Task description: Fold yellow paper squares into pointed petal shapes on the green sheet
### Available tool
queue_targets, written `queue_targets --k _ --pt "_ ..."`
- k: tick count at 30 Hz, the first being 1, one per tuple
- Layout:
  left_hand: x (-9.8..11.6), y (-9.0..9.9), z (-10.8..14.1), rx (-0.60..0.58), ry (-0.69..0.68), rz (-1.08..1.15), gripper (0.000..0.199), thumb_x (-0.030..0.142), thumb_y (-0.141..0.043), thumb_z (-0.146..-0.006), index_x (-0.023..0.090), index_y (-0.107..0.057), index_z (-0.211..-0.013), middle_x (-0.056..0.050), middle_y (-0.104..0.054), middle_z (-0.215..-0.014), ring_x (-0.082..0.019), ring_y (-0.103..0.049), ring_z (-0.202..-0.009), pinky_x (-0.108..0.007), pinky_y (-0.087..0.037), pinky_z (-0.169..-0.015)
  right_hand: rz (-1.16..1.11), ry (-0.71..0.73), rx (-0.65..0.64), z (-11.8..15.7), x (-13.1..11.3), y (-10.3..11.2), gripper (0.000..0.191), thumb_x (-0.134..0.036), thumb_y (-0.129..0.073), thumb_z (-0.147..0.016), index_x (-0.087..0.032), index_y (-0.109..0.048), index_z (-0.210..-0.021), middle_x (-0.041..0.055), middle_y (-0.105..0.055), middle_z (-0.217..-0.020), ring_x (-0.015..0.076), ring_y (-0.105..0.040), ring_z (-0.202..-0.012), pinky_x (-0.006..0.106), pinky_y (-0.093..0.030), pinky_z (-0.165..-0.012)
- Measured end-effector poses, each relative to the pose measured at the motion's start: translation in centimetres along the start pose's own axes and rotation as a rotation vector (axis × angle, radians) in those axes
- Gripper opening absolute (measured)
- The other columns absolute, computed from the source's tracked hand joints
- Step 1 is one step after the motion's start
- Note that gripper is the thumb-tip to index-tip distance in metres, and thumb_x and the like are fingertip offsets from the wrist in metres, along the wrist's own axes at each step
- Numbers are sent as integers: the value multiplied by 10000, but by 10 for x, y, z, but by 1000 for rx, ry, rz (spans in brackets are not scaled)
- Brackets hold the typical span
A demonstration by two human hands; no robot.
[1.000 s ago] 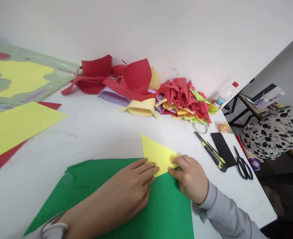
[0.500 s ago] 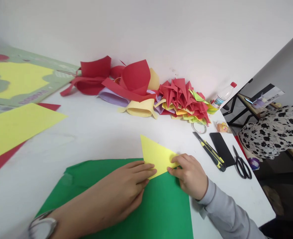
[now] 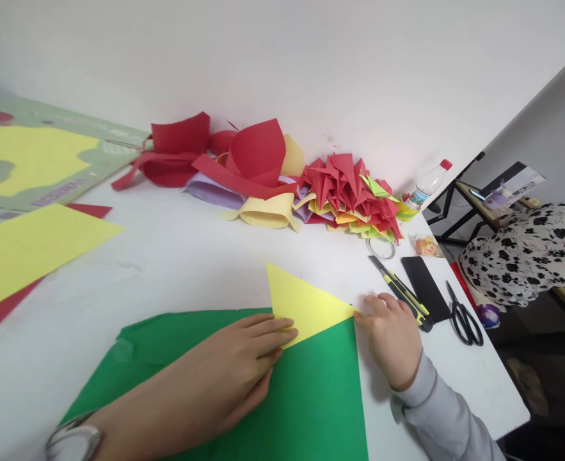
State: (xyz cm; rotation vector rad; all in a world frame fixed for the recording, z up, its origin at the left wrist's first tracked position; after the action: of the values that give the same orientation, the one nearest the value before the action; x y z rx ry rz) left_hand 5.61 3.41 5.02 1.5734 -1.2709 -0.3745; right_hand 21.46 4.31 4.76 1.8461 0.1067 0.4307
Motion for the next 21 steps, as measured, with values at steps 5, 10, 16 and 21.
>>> queue_targets --k 5,10,16,21 --pt "3 2 -1 51 -39 -24 335 171 -379 -942 197 -708 -1001 -29 -746 -1065 -177 -668 -1015 -333 -496 -952 -41 3 23 -1 5 -6 189 -121 -636 -841 -232 -750 -739 70 -723 -959 266 -590 -874 384 -413 -671" --pt "3 -7 3 128 -153 -126 419 165 -321 -998 177 -706 -831 -43 -758 -977 -189 -680 -929 -368 -516 -897 -281 111 153 -5 -10 0 189 -69 -590 -806 -188 -720 -874 68 -708 -1045 264 -573 -991 408 -440 -820" --pt "6 -9 5 178 -220 -298 451 106 -252 -1000 143 -681 -866 -70 -751 -961 -176 -683 -855 -313 -549 -809 -394 321 231 -9 -41 1 197 -294 -593 -909 -168 -652 -1048 101 -685 -1080 246 -582 -1016 404 -457 -870" --pt "9 -10 7 208 -234 -329 398 87 -283 -986 139 -663 -879 -70 -744 -938 -172 -679 -849 -297 -549 -808 -353 417 328 -11 -54 6 171 -278 -575 -932 -156 -646 -1028 86 -705 -987 213 -609 -942 379 -464 -850"
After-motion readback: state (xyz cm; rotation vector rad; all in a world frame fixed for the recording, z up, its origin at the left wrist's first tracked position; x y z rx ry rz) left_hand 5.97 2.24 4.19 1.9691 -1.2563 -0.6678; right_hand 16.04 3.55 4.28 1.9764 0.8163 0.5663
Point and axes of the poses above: each hand's wrist, its own z-axis away from the middle knuckle, its own y-axis out of the back of the hand, x = y × z, the point moved 9 cm from there along -z, towards the middle knuckle
